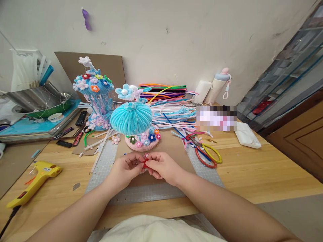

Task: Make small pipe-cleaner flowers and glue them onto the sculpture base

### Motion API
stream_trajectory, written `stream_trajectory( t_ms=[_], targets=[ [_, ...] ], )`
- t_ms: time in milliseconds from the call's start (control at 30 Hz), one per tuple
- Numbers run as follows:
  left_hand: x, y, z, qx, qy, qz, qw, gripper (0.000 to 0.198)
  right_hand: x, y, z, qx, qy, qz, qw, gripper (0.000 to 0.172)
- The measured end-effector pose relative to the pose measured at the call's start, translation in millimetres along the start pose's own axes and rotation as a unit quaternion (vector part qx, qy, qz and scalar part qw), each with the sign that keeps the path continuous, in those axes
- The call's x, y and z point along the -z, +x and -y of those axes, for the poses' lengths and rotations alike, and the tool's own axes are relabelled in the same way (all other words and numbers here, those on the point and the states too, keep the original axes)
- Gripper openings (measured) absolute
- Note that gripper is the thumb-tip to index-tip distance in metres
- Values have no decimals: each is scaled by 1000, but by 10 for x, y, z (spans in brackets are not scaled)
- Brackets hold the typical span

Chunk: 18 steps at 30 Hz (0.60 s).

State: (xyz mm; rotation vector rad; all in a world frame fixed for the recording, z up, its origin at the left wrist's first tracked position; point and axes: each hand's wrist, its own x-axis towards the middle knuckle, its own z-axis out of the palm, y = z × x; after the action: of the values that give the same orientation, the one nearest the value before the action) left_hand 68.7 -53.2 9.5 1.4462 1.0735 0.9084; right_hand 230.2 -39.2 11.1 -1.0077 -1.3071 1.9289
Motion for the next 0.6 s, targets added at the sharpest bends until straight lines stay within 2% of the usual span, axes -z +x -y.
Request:
stream_trajectory(
  t_ms=[133,300,467,600],
  targets=[
    [-3,-15,-33,-37,50,-26,998,13,14,5,-3,-16,55,23,998,17],
    [0,-32,-37,-53,96,-14,994,11,22,-6,-1,-30,79,44,995,17],
    [-6,-32,-12,-53,102,-31,993,10,31,5,-16,-43,109,67,991,15],
    [-20,-29,-25,-54,94,-42,993,10,25,24,-27,-37,120,62,990,13]
  ],
)
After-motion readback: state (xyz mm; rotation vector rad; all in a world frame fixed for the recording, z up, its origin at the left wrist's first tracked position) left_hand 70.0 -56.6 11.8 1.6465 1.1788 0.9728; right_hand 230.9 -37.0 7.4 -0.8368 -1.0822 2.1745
